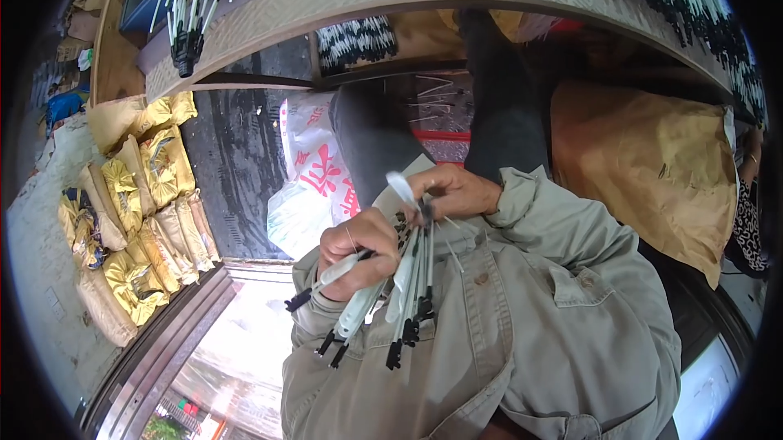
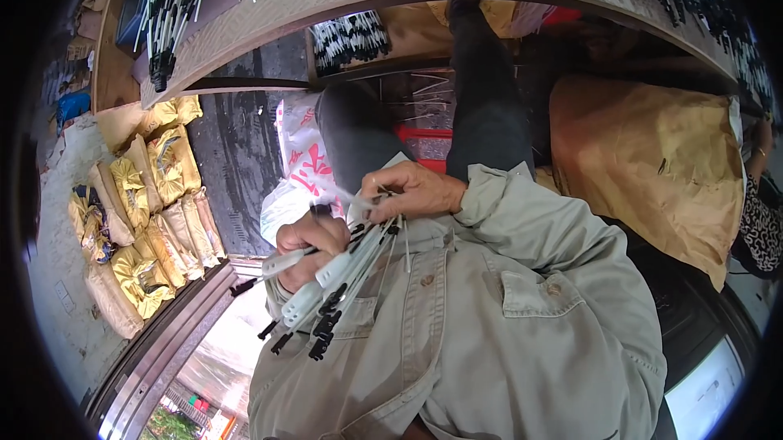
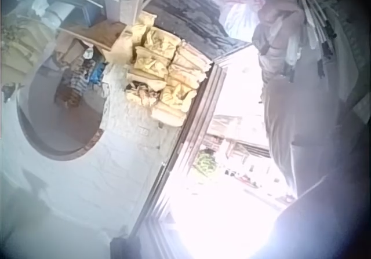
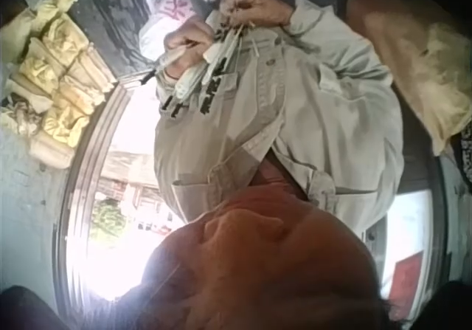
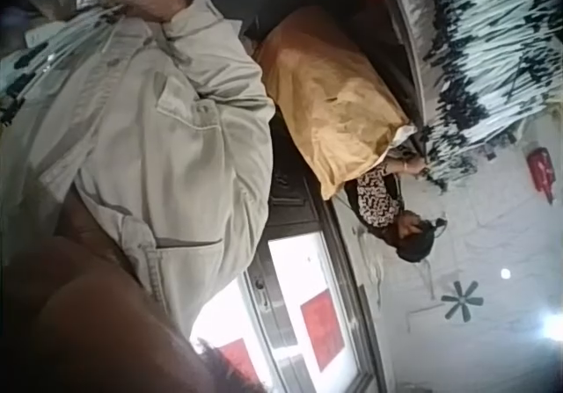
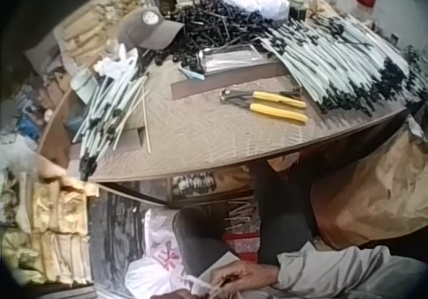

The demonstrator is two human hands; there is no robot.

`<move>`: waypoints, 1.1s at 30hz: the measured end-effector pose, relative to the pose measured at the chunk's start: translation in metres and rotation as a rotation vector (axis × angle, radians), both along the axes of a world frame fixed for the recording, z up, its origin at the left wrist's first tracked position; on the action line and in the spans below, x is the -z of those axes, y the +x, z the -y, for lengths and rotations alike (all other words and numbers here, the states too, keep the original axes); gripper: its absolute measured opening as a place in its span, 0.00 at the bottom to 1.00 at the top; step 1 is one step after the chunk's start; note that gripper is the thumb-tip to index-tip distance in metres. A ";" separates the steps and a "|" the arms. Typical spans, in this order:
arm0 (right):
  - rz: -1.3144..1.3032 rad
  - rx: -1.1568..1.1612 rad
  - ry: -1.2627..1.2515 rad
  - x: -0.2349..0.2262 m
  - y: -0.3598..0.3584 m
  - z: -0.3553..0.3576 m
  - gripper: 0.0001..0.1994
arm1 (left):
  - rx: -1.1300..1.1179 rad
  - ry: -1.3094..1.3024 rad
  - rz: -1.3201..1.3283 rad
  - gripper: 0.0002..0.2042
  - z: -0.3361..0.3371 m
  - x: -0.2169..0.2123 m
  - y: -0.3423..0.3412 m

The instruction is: Assembling small metal spoke-like components into a central hub at a workbench.

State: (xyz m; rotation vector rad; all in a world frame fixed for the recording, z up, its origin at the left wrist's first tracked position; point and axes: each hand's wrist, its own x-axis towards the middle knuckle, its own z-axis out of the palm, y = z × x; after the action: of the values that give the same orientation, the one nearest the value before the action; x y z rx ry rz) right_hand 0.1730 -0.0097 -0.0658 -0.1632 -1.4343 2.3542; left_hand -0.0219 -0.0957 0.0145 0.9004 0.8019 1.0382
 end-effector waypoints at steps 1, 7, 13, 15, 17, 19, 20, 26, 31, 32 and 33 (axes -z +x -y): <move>0.077 0.045 -0.170 0.002 0.000 0.000 0.06 | 0.003 0.002 0.002 0.02 -0.002 -0.003 0.003; 0.065 0.121 -0.386 0.015 0.000 -0.002 0.06 | -0.116 0.069 -0.111 0.03 -0.009 -0.003 0.016; 0.124 0.158 -0.380 0.000 -0.009 0.009 0.06 | -0.133 0.014 -0.081 0.03 -0.004 -0.013 0.013; 0.125 0.149 -0.304 0.000 -0.015 0.011 0.07 | -0.055 0.132 -0.171 0.03 -0.009 -0.018 0.012; 0.133 0.209 -0.258 -0.012 -0.013 0.011 0.14 | -0.075 0.081 -0.188 0.02 -0.008 -0.024 0.012; 0.009 0.393 -0.028 -0.015 -0.011 0.003 0.31 | -0.150 0.093 -0.234 0.02 -0.009 -0.024 0.013; 0.003 0.389 -0.024 -0.024 -0.006 0.006 0.31 | -0.154 0.098 -0.239 0.02 -0.009 -0.024 0.016; 0.144 0.528 0.373 -0.074 0.015 0.024 0.34 | -0.439 -0.015 -0.361 0.03 -0.008 -0.027 0.048; 0.114 0.690 0.556 -0.081 0.012 0.021 0.25 | -0.361 0.042 -0.414 0.03 -0.005 -0.029 0.056; 0.116 0.690 0.556 -0.081 0.013 0.021 0.25 | -0.360 0.041 -0.412 0.03 -0.005 -0.029 0.056; 0.131 0.694 0.578 -0.081 0.014 0.022 0.22 | -0.371 0.053 -0.397 0.04 -0.004 -0.027 0.054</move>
State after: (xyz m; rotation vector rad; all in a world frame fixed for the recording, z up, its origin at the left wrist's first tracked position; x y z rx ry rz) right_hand 0.1866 -0.0315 0.0151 -0.5553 -1.7036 1.3506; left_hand 0.0325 -0.0918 0.0414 1.0435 1.3158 1.2221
